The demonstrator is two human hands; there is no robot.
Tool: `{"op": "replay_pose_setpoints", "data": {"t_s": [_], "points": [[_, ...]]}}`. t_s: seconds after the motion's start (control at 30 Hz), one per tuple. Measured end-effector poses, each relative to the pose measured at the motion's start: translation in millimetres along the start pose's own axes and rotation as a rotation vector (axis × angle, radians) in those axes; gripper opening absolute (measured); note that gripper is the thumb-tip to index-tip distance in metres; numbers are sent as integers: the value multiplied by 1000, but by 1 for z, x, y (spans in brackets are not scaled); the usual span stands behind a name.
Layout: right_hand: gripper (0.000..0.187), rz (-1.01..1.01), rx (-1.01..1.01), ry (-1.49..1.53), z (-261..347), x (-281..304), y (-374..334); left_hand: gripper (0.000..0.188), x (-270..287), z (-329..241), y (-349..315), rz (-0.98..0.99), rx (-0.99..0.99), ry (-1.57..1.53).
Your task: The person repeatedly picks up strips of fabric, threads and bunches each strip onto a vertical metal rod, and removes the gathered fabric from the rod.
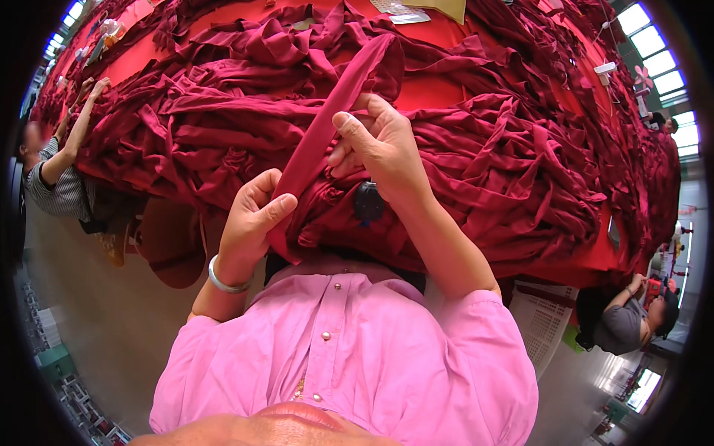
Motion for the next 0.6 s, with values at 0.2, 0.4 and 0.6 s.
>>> {"op": "replay_pose_setpoints", "data": {"t_s": [0.2,0.4,0.6], "points": [[18,-46,6,-26,-1,1,7,16,0,1,-20,20,9,93],[14,-59,51,68,3,14,8,19,12,6,-35,49,13,139],[17,-72,30,33,-1,12,6,20,11,16,-46,39,30,98]]}}
Point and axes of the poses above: each hand's wrist, its own y-axis towards the middle knuckle, its own x-axis out of the back of the hand, z = x × y, the point moved 9 cm from there along y, towards the middle knuckle, and after that the axes turned 7 degrees about y, right-handed, at the moved point
